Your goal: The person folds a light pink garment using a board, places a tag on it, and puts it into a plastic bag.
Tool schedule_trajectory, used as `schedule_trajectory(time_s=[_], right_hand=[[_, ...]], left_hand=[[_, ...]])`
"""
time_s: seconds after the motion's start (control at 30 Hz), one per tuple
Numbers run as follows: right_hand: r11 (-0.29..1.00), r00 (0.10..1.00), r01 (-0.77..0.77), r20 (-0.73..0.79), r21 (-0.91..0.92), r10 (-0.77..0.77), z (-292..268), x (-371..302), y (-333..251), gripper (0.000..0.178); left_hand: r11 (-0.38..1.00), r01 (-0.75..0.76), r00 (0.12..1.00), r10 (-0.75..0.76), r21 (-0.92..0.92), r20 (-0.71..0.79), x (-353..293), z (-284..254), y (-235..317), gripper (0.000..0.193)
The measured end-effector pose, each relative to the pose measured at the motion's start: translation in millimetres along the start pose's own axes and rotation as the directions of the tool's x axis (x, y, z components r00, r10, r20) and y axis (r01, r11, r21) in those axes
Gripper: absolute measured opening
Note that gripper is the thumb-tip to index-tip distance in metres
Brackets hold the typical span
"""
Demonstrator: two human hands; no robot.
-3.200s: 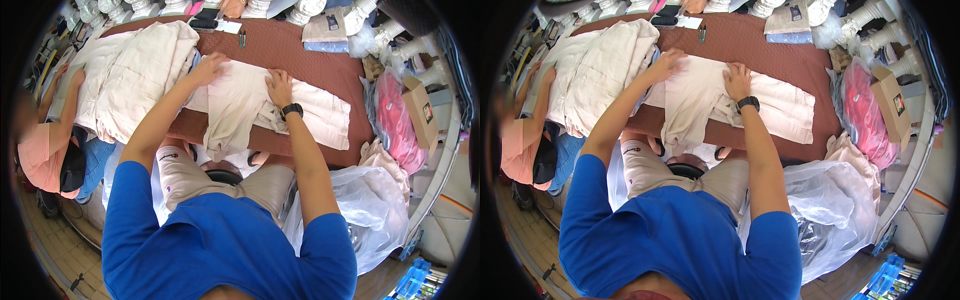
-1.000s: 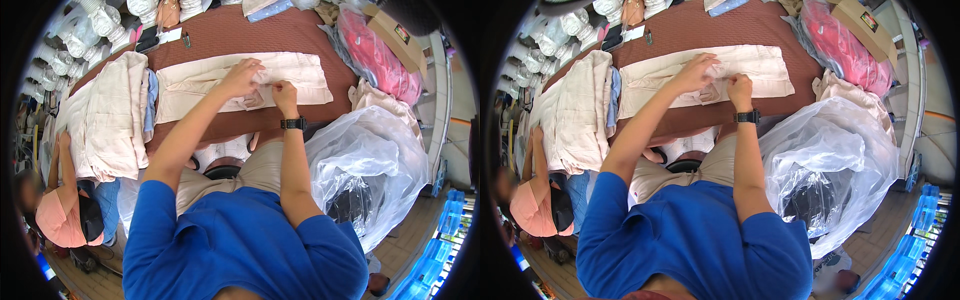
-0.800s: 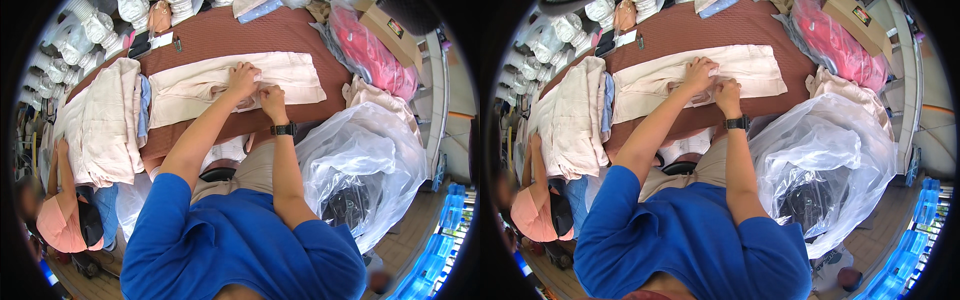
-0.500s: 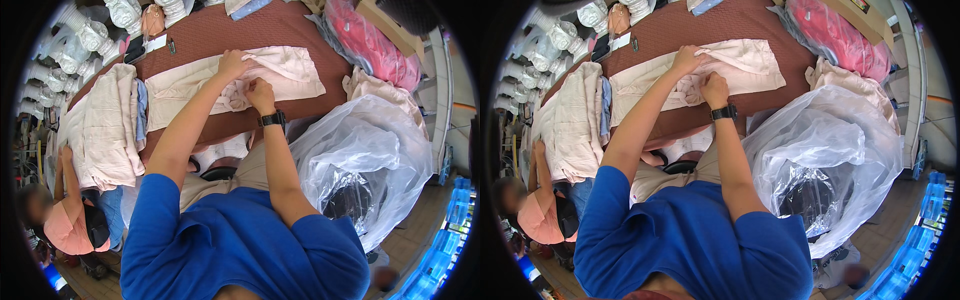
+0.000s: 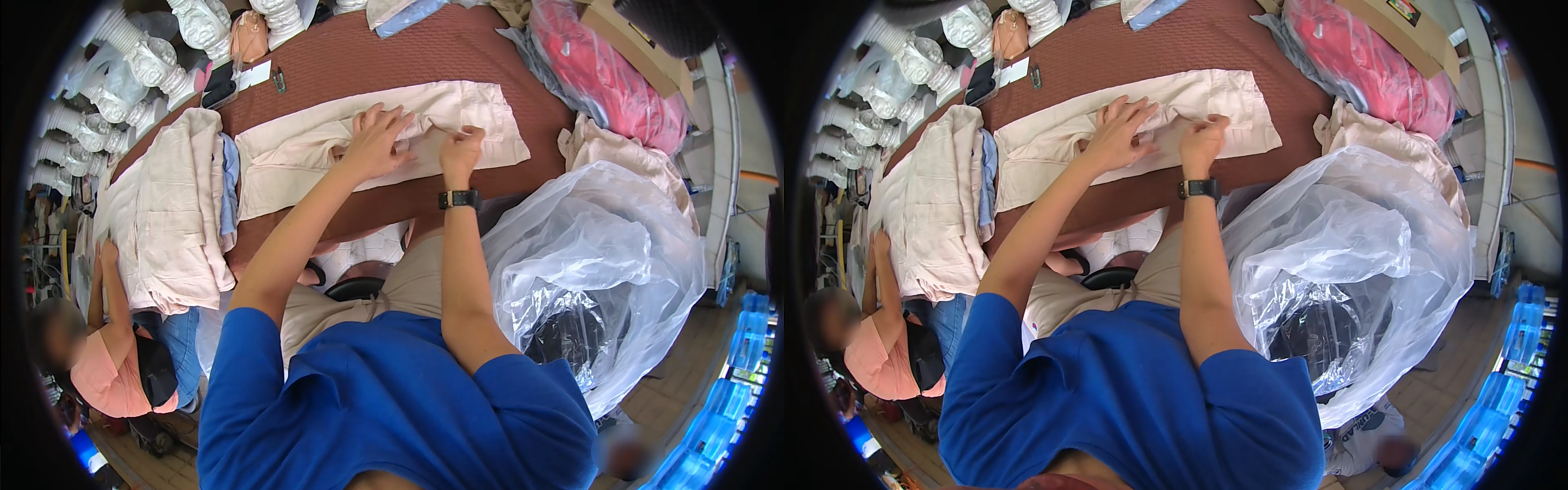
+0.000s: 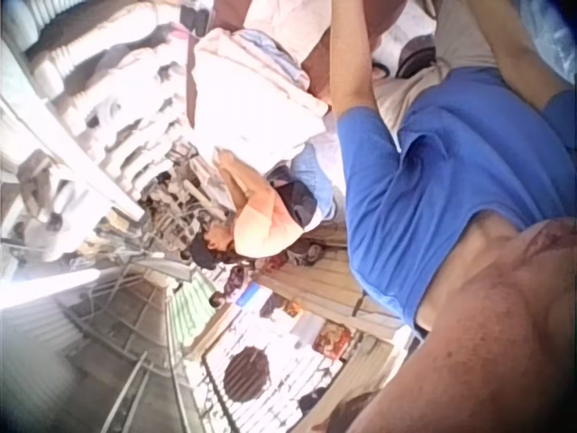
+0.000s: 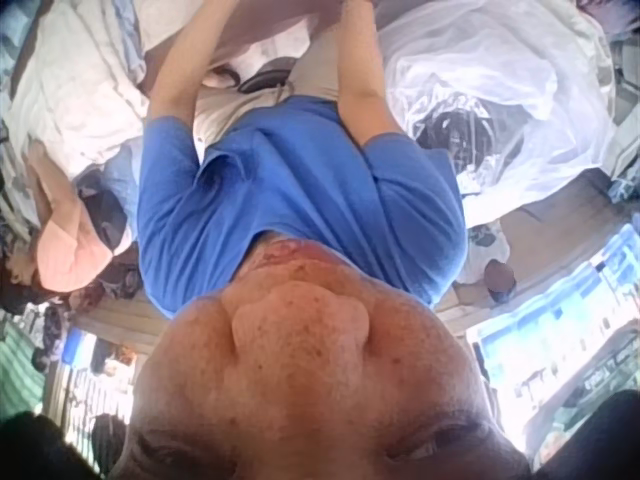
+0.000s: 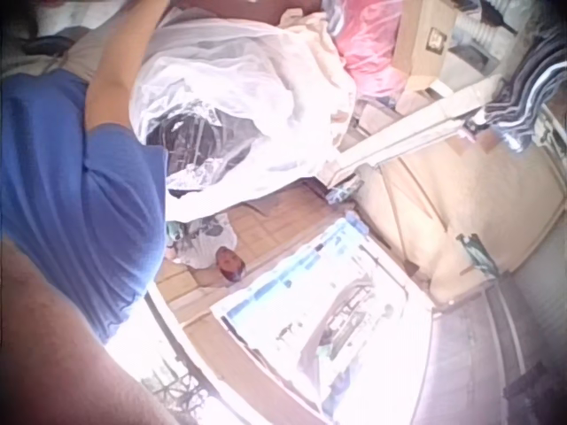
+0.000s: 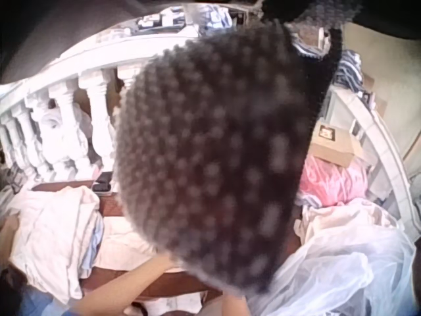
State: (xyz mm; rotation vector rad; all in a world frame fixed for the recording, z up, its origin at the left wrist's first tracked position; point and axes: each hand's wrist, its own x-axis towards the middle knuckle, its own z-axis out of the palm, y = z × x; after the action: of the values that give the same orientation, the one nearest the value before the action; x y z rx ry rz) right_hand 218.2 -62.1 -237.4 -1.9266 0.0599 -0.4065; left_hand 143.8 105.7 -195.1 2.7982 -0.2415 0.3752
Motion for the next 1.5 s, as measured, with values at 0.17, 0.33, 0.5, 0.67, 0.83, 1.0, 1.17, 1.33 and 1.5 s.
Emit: schedule_trajectory(time_s=[0.17, 0.33, 0.5, 0.67, 0.83, 1.0, 1.17, 1.33, 1.5], right_hand=[[0.83, 0.94, -0.063, -0.313, -0.555, -0.138, -18, 37, -8, 0.044], [0.789, 1.0, -0.012, -0.001, -0.614, 0.015, -42, 90, 31, 0.035], [0.941, 0.973, 0.11, -0.158, -0.32, -0.168, -45, 100, 9, 0.022], [0.95, 0.981, 0.098, -0.132, -0.298, -0.143, -48, 101, 13, 0.02], [0.883, 0.984, 0.08, -0.107, -0.463, -0.145, -47, 102, 50, 0.027], [0.779, 0.953, -0.065, -0.271, -0.623, -0.137, -45, 92, 12, 0.035], [0.773, 0.968, 0.101, -0.118, -0.626, -0.222, -23, 90, -11, 0.039], [0.739, 0.973, 0.228, 0.11, -0.635, -0.205, 2, 68, 23, 0.034], [0.812, 0.936, 0.326, 0.044, -0.485, -0.349, 2, 60, 33, 0.032]], left_hand=[[0.996, 0.026, 0.993, -0.036, -0.085, -0.111, -17, 12, -18, 0.088], [0.995, 0.055, 0.998, -0.056, -0.081, -0.014, -11, -5, -16, 0.088], [0.993, 0.101, 0.986, -0.092, 0.059, -0.139, -6, 10, -18, 0.069], [0.995, 0.103, 0.933, -0.097, -0.001, -0.346, 1, 39, -40, 0.047], [0.997, 0.076, 0.967, -0.067, 0.029, -0.245, -5, 35, -18, 0.052], [0.998, 0.049, 0.993, -0.045, 0.034, -0.112, -15, -9, -8, 0.071], [0.999, 0.025, 0.993, -0.03, -0.04, -0.114, -21, -1, -30, 0.058], [0.827, 0.276, 0.945, -0.327, -0.49, -0.019, -9, 19, -46, 0.043], [0.384, 0.43, 0.831, -0.521, -0.817, 0.193, -6, 8, -56, 0.049]])
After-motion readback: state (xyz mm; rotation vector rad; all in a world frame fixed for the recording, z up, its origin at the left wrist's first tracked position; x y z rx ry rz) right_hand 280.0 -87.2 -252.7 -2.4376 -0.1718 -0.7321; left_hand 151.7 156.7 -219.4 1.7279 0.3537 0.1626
